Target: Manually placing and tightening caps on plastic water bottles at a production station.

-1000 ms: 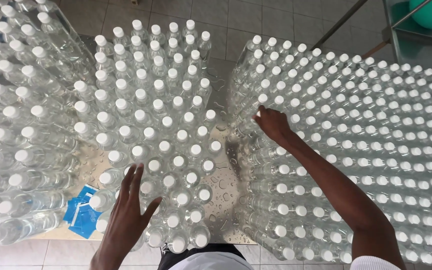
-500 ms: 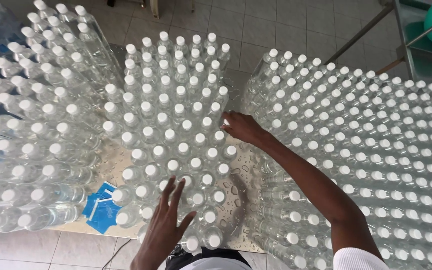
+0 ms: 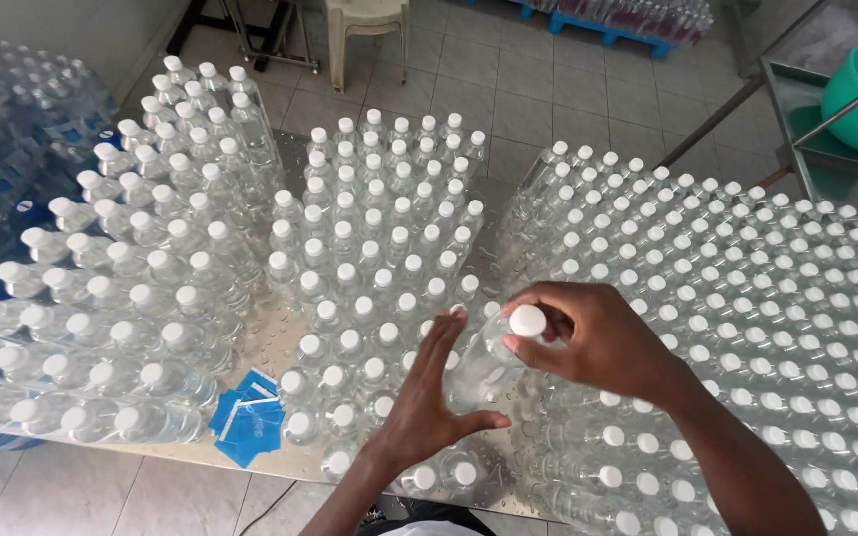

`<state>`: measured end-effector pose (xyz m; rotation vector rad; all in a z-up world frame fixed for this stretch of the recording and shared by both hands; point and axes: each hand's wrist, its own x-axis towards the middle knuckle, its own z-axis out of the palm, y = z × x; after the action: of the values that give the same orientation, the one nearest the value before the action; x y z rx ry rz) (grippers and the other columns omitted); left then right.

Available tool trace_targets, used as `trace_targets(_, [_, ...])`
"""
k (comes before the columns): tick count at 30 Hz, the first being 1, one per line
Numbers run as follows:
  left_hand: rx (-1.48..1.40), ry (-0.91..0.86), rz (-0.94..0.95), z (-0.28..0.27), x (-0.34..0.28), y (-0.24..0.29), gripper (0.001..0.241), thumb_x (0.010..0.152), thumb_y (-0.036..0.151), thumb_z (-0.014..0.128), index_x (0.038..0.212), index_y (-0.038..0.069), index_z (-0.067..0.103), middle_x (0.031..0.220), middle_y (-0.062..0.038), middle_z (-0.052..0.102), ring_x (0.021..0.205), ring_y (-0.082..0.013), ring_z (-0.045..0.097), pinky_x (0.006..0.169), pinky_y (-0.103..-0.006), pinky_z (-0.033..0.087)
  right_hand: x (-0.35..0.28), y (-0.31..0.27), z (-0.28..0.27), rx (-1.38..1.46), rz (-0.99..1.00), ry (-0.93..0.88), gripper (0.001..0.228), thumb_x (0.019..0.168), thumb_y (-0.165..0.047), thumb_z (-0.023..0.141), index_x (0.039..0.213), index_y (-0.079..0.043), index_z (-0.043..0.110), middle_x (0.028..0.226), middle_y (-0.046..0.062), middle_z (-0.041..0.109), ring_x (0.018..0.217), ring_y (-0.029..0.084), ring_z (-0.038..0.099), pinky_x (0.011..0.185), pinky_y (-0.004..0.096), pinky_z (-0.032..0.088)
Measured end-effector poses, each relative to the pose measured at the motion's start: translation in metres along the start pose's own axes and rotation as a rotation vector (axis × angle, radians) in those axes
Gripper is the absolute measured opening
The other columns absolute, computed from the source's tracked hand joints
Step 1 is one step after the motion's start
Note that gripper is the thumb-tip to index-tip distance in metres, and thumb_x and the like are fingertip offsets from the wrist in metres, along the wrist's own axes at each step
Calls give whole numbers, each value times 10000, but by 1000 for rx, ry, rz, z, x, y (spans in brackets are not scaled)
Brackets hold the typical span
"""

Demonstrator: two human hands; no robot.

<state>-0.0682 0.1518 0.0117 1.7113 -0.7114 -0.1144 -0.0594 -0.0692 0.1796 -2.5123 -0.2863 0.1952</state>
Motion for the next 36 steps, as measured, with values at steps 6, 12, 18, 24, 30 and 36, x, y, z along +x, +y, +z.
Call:
trace_targets(6, [-703, -24, -761, -47, -19, 26, 789, 781, 225, 820, 1515, 49, 593, 1382, -176, 813, 1135, -341, 845, 937, -487, 707, 65, 49, 83, 479, 252, -87, 546, 988, -392, 686, 1472, -150, 612, 865, 78, 731, 721, 140, 640, 646, 306, 515])
trace_targets(12, [-736, 145, -899, -62, -50, -38, 823, 788, 355, 790, 1482, -16, 551, 1418, -257, 773, 1163, -419, 815, 1034, -579, 666, 45, 63, 114, 324, 309, -172, 522, 1053, -476, 518, 1480, -193, 618, 845, 48, 737, 676, 158, 647, 619, 310, 527])
trace_targets(18, [-815, 176, -890, -70, -61, -63, 571, 878, 240, 742, 1346, -80, 669, 1375, -278, 788, 1173, -462, 802, 1003, -594, 670, 32, 47, 116, 322, 391, -164, 462, 1052, -453, 553, 1438, -218, 650, 881, 59, 718, 842, 160, 712, 805, 351, 676])
trace_targets(24, [-839, 151, -913, -71, -60, -64, 545, 893, 218, 745, 1371, -24, 646, 1346, -283, 791, 1139, -433, 806, 978, -555, 680, 29, 46, 131, 200, 227, -134, 472, 1034, -502, 586, 1366, -192, 716, 881, 10, 768, 752, 127, 681, 703, 300, 508])
trace_targets(30, [-783, -30, -764, -75, -66, -69, 525, 914, 242, 734, 1340, -31, 595, 1303, -251, 823, 1047, -400, 817, 889, -528, 688, 36, 40, 131, -45, 25, -86, 534, 1106, -403, 502, 1609, -228, 465, 1561, 73, 618, 1267, 264, 745, 891, 424, 603])
trace_targets(36, [-559, -419, -669, -102, -60, -52, 1041, 782, 236, 881, 1675, 95, 365, 1191, -208, 818, 940, -318, 800, 827, -449, 689, 45, 24, 102, -58, -306, -305, 489, 1123, -224, 550, 1598, -185, 438, 1564, 106, 544, 1332, 301, 635, 1004, 481, 564])
